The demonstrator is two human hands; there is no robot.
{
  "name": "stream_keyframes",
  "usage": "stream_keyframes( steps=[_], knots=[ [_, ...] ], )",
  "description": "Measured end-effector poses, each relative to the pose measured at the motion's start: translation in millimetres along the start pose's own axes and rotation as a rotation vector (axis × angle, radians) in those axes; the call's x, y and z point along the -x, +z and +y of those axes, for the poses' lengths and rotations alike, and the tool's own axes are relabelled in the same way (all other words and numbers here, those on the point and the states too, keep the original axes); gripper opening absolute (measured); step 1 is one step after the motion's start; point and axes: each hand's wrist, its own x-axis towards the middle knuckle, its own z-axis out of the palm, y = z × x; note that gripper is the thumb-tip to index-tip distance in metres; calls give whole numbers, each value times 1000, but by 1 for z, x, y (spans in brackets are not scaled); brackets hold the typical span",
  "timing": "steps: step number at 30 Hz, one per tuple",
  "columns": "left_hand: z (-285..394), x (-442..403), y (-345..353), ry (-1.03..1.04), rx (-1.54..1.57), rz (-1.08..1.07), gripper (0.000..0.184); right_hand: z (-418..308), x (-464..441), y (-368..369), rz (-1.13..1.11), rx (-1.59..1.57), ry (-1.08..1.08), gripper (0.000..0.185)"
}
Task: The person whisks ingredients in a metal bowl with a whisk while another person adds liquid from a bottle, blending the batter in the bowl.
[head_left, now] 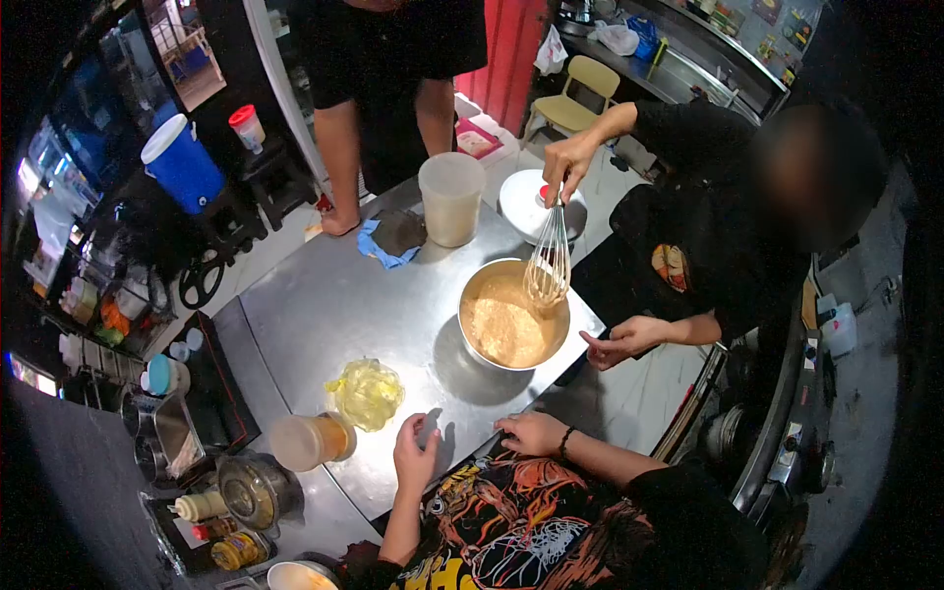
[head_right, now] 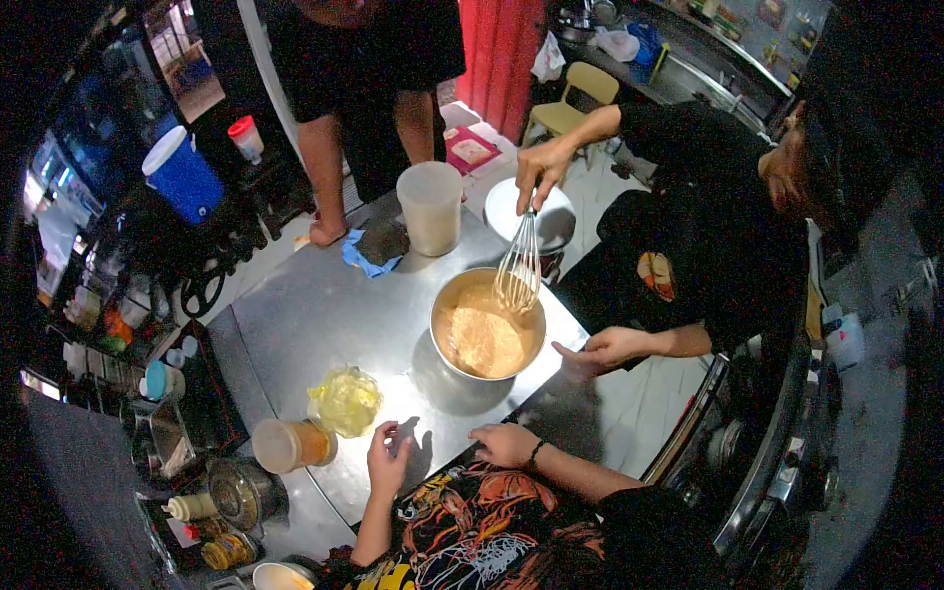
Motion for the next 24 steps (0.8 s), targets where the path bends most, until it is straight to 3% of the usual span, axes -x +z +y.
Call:
stream_keyframes(
  steps=[9,24],
  knots=[
    [-18,8,-28,-39,-18,-113,31,-8,7,33,124,-51,-1,36],
    [-29,29,-34,-66,3,-187,29,-35,4,46,25,-26,62,42]
  ],
)
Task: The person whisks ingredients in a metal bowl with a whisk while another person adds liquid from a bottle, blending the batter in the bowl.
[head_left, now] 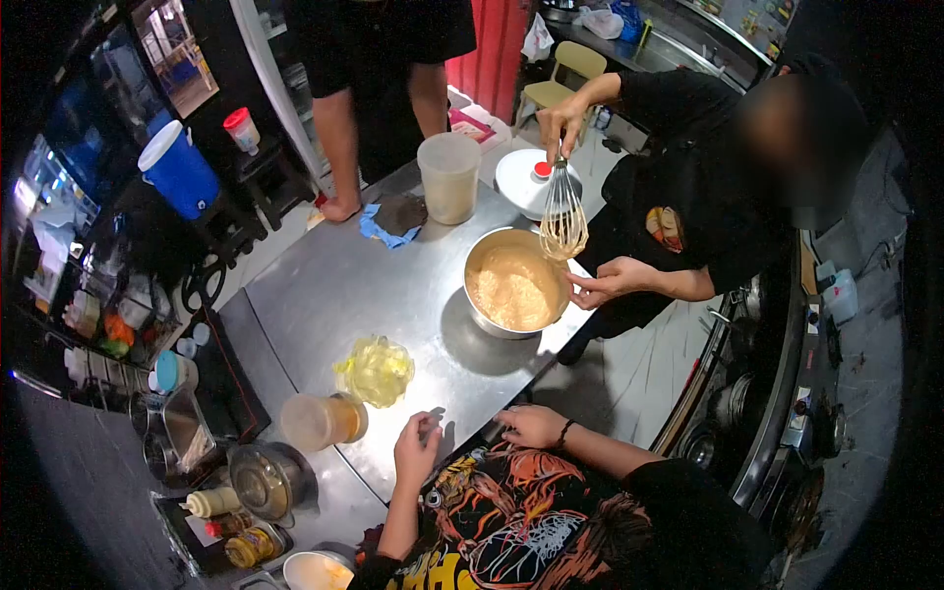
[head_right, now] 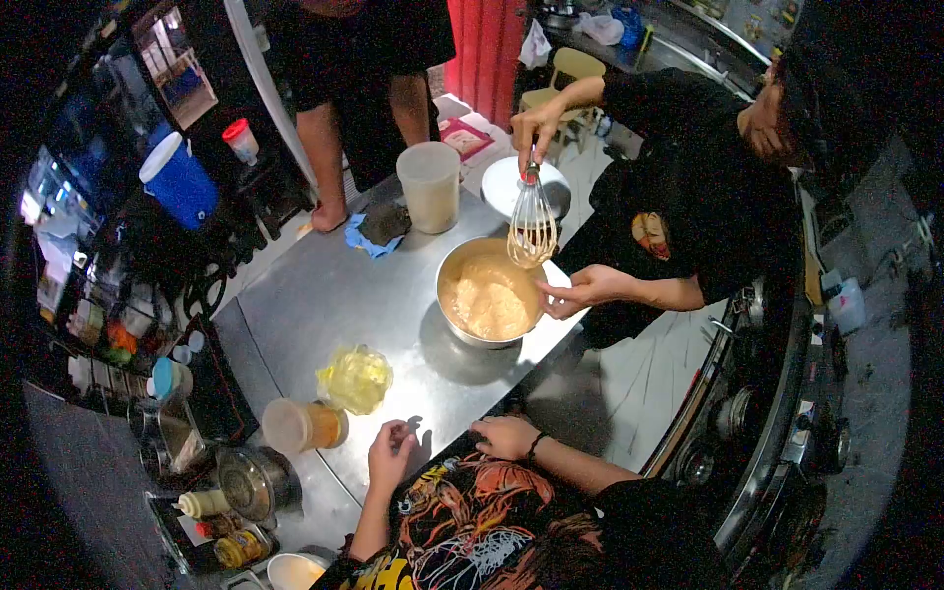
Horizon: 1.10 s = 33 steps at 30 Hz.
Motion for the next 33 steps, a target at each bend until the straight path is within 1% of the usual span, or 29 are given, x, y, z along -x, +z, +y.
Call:
stream_keyframes(
  steps=[2,6,9,11,14,33],
  knots=[
    [-3,1,-1,28,-56,7,29,2,0,4,23,-5,-18,42],
    [2,2,-3,18,-49,10,30,3,1,7,11,13,-21,41],
    [0,1,-3,48,-57,6,29,0,2,7,1,4,-9,41],
    [-1,1,-2,31,-15,3,29,0,2,8,-1,14,3,41],
    [1,2,-4,45,-33,2,29,-3,2,7,-14,13,25,42],
    [-3,9,-5,16,-22,-12,32,-1,3,14,-23,35,7,40]
  ],
)
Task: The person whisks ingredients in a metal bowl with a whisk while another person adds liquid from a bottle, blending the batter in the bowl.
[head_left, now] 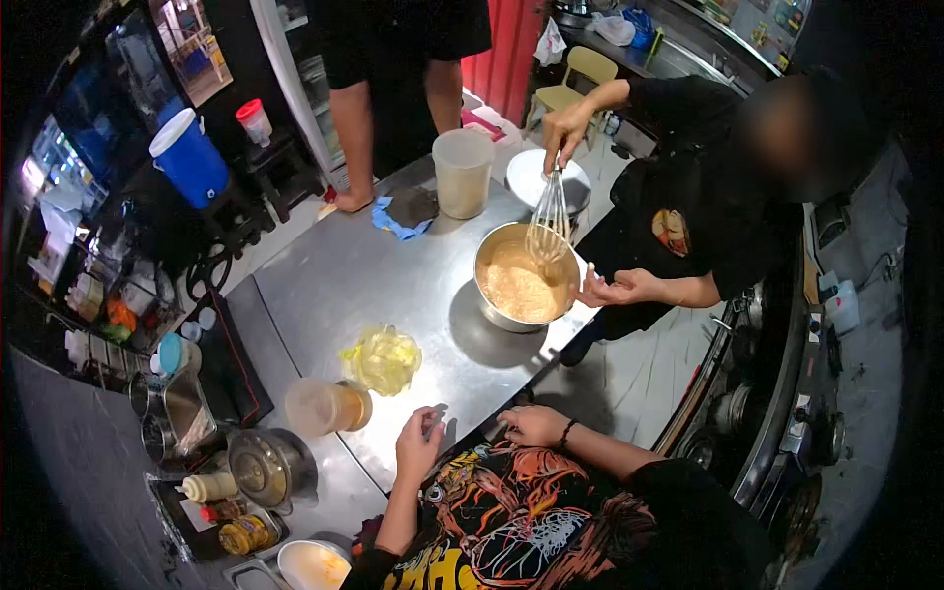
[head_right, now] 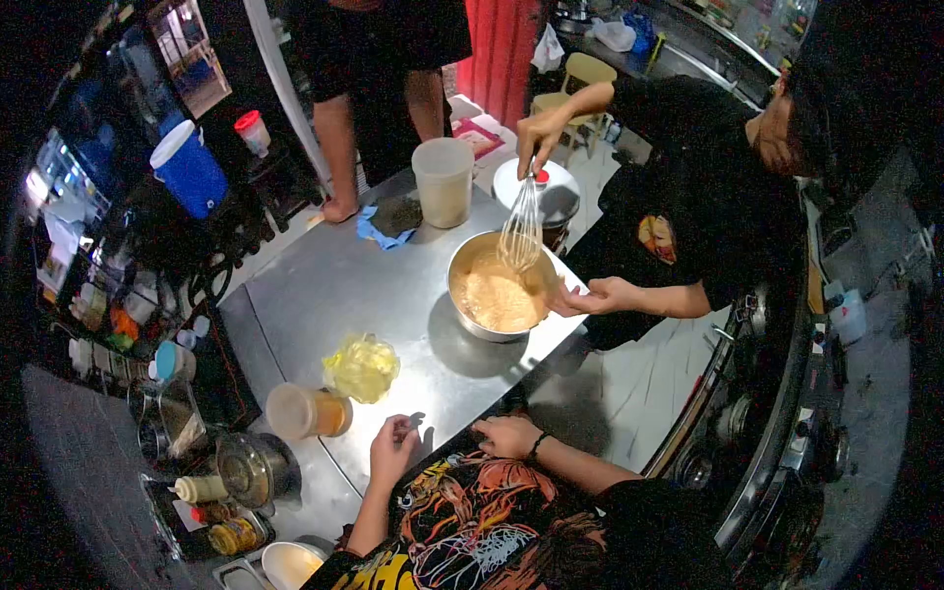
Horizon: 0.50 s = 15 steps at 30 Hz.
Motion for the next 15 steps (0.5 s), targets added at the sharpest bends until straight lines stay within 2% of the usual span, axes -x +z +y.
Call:
stream_keyframes(
  steps=[5,15],
  knots=[
    [3,2,-1,-31,-17,-13,32,1,0,1,0,-5,-20,41],
    [7,0,7,55,-2,-15,28,0,8,2,33,25,4,40]
  ],
)
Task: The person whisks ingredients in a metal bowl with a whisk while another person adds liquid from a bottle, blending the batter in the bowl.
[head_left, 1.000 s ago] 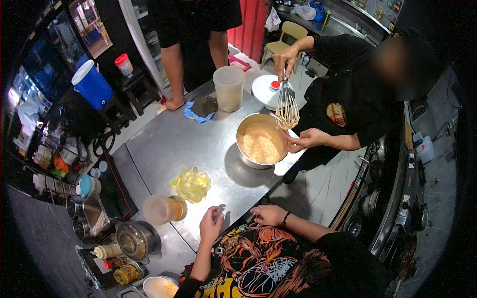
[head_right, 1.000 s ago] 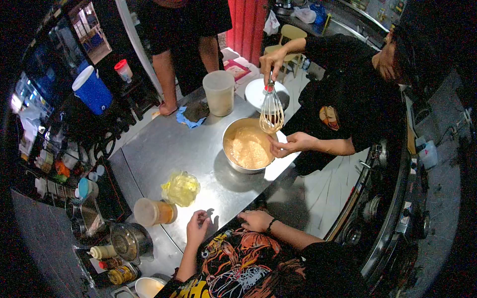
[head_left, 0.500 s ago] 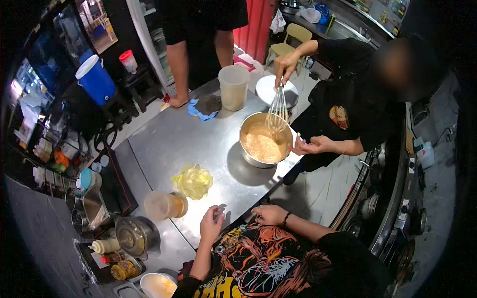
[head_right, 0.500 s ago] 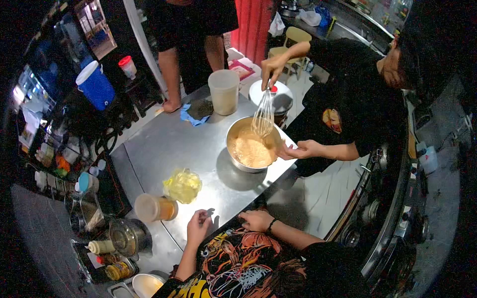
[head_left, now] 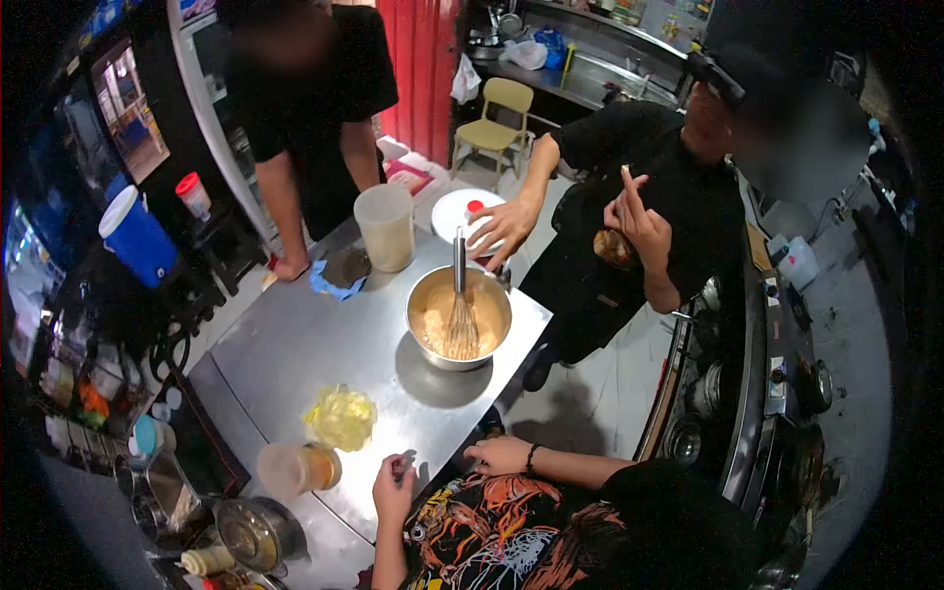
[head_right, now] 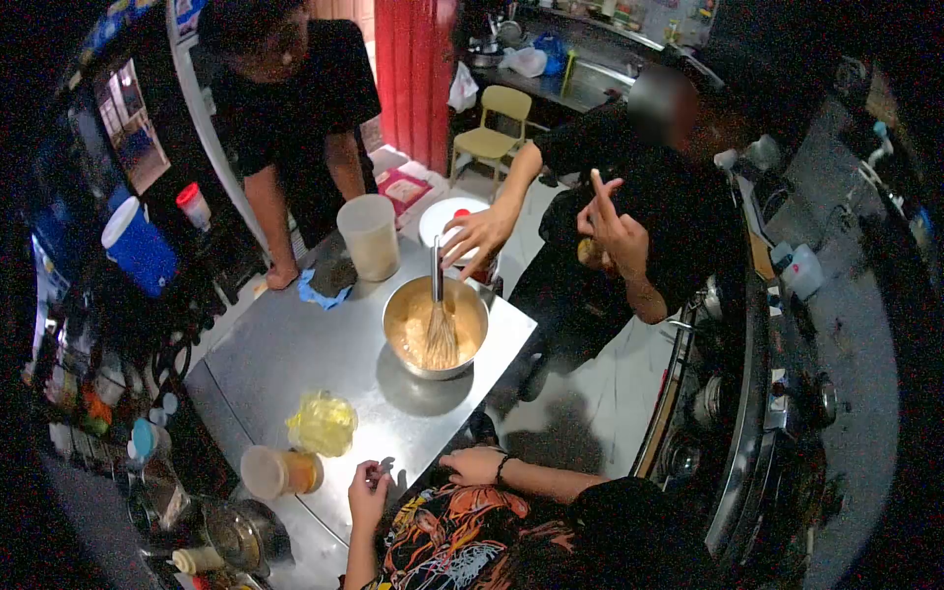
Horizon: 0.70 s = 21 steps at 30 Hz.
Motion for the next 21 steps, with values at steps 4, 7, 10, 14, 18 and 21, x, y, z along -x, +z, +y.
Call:
stream_keyframes(
  steps=[4,7,10,14,18,21],
  knots=[
    [14,-4,1,5,47,-7,27,3,4,2,72,-14,3,39],
    [12,-11,4,20,38,-21,27,9,3,7,73,-40,6,40],
    [11,-14,7,15,35,-26,28,15,5,10,108,-3,-13,39],
    [2,-19,12,33,4,-27,29,15,3,7,102,8,3,40],
    [12,-19,13,10,4,-49,29,13,8,1,78,5,31,39],
    [4,-20,17,-18,41,-84,30,13,11,2,65,-1,48,39]
  ],
)
